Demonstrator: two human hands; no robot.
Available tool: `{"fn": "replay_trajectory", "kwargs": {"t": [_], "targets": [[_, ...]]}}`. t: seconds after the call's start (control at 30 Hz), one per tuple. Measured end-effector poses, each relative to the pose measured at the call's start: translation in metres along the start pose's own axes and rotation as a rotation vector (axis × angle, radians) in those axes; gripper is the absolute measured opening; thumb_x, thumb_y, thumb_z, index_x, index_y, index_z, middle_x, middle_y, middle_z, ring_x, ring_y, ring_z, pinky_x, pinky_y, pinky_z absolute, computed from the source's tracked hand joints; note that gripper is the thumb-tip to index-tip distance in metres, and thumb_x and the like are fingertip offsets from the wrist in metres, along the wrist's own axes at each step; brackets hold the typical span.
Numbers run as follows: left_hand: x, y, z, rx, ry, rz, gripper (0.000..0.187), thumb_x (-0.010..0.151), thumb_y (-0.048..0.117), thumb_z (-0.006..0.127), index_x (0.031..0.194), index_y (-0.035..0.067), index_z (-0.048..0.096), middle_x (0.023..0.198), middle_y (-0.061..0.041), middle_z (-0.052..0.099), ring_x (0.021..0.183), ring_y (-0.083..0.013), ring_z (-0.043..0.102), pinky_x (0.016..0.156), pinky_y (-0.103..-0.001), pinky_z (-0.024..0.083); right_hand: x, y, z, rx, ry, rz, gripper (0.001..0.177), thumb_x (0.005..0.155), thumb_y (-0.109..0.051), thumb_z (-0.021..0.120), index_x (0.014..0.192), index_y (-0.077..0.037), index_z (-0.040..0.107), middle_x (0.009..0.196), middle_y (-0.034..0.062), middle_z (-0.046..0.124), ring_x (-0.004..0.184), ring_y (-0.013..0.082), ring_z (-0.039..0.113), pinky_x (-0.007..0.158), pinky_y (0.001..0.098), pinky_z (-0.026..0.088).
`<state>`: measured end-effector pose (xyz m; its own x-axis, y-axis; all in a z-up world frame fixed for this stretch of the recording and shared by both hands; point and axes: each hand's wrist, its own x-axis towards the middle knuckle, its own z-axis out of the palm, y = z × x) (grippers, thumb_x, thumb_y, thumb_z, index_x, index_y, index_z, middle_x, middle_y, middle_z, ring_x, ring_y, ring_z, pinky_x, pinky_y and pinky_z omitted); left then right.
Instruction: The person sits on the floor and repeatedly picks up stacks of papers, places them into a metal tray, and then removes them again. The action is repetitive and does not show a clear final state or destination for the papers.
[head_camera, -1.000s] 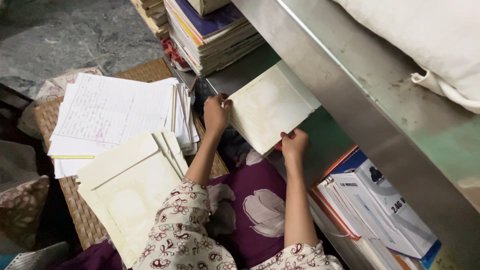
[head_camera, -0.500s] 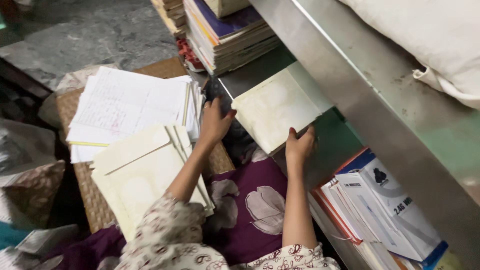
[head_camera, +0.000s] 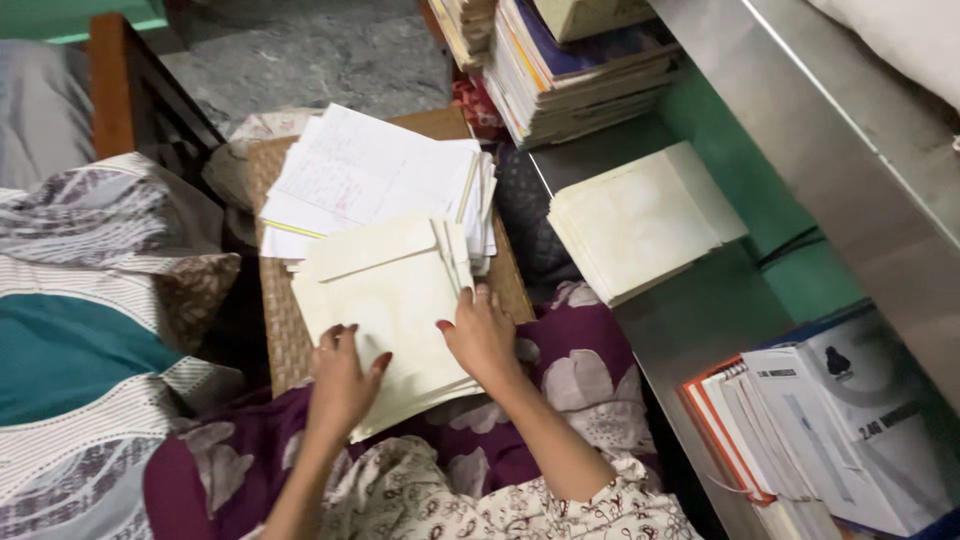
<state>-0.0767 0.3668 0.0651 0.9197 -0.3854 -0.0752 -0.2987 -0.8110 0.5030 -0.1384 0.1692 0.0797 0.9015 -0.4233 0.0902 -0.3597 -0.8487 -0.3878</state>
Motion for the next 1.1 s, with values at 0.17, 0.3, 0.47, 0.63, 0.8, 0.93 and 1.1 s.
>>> {"fn": "replay_trajectory", "kwargs": {"t": [0.17,0.3,0.47,0.63,0.8,0.93,1.1], "targets": [[-0.009,0.002,-0.001,-0.076,0.104,-0.013,0.073,0.082,0.030,0.079,0.139,-0.006,0.051,0.148,-0.034,0.040,0.134,-0.0495,0.041,0.108,-0.052,0.040,-0.001,0.003,0.015,0.045,-0.180,0.163,0.060,0.083,-0.041,0.081,0.116,0.006,0.062,0.122,0.0270,0.061,0.116,0.0428,0.061,0.092,0.0494,0.053],[-0.010,0.005,-0.010,-0.086,0.067,-0.045,0.073,0.082,0.029,0.080,0.139,-0.005,0.051,0.151,-0.034,0.036,0.138,-0.0490,0.037,0.110,-0.051,0.039,-0.001,0.015,0.026,0.138,-0.154,0.192,0.057,0.082,-0.036,0.082,0.116,0.005,0.063,0.129,0.0316,0.057,0.120,0.0462,0.058,0.095,0.0511,0.051],[-0.013,0.010,0.003,-0.174,0.078,-0.082,0.073,0.082,0.027,0.081,0.140,-0.005,0.050,0.151,-0.038,0.030,0.141,-0.0519,0.031,0.109,-0.053,0.039,0.001,0.026,0.047,0.202,-0.086,0.168,0.048,0.084,-0.027,0.080,0.115,0.006,0.064,0.136,0.0349,0.052,0.119,0.0484,0.056,0.095,0.0498,0.050],[-0.003,-0.003,0.019,-0.397,0.195,-0.174,0.068,0.083,0.023,0.081,0.136,-0.006,0.050,0.146,-0.034,0.035,0.133,-0.0470,0.039,0.105,-0.050,0.042,0.003,0.033,0.056,0.215,-0.046,0.148,0.043,0.084,-0.024,0.080,0.110,0.007,0.066,0.129,0.0317,0.059,0.118,0.0459,0.059,0.098,0.0472,0.050],[0.014,-0.031,0.031,-0.828,0.321,-0.273,0.061,0.086,0.011,0.073,0.138,-0.006,0.046,0.125,-0.021,0.061,0.116,-0.0279,0.060,0.096,-0.041,0.050,0.011,0.051,0.049,0.312,-0.007,0.139,0.040,0.076,-0.022,0.086,0.104,0.003,0.072,0.109,0.0218,0.070,0.102,0.0377,0.066,0.087,0.0441,0.052],[0.015,-0.037,0.030,-0.935,0.348,-0.176,0.039,0.092,0.002,0.068,0.129,-0.006,0.059,0.112,-0.013,0.069,0.100,-0.0201,0.065,0.089,-0.033,0.053,0.013,0.055,0.029,0.543,0.070,0.095,0.036,0.074,-0.014,0.087,0.104,0.001,0.074,0.090,0.0145,0.074,0.076,0.0248,0.070,0.070,0.0346,0.055],[0.009,-0.023,0.010,-0.932,0.524,0.026,0.033,0.094,0.002,0.070,0.123,-0.006,0.058,0.111,-0.012,0.066,0.102,-0.0166,0.064,0.089,-0.029,0.053,0.007,0.037,-0.004,0.787,0.278,-0.070,0.027,0.083,-0.004,0.079,0.107,0.004,0.069,0.096,0.0117,0.073,0.073,0.0197,0.072,0.064,0.0305,0.056]]}}
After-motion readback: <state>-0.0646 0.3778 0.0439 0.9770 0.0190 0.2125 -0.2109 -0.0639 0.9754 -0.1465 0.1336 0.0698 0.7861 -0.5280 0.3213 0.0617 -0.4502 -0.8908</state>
